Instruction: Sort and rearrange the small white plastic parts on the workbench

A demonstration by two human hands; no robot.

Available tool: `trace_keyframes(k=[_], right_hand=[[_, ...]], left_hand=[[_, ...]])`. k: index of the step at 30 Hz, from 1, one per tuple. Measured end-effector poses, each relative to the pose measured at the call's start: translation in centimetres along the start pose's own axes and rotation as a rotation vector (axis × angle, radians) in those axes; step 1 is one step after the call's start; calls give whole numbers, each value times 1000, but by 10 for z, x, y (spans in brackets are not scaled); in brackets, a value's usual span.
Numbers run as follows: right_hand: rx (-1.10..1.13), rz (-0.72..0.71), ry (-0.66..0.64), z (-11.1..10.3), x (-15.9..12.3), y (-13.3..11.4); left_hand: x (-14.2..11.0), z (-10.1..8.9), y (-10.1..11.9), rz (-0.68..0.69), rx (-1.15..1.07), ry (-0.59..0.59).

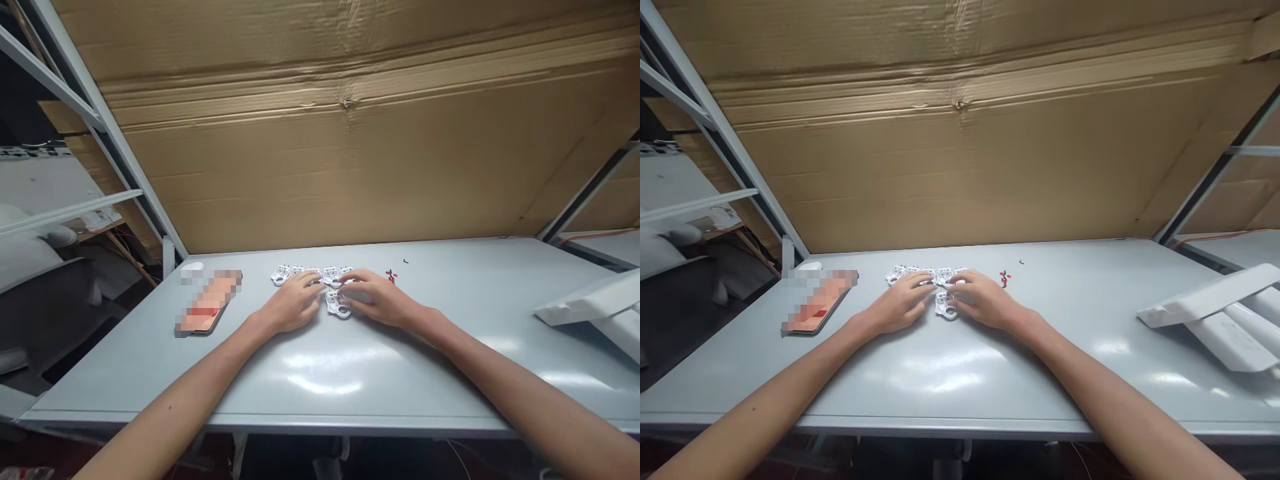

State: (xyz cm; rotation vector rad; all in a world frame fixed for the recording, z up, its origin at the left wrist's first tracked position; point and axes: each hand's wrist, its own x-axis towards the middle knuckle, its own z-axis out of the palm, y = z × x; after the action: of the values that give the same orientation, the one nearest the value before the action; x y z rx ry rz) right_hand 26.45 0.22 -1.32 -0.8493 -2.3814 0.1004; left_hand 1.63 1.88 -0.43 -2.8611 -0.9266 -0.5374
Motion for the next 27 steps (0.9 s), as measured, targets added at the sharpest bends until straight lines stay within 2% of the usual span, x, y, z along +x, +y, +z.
trace_keyframes(k=[6,9,20,27], right_hand=[[39,-18,34,2,3,-4],[79,-28,7,4,4,-5],[108,85,-83,3,3,-9],[107,88,-77,4,5,-11]], left_hand=[[-2,3,7,12,-58,-18],[-3,6,8,0,-72,-20],[0,5,10,19,-126,7],[0,8,8,19,-147,30]])
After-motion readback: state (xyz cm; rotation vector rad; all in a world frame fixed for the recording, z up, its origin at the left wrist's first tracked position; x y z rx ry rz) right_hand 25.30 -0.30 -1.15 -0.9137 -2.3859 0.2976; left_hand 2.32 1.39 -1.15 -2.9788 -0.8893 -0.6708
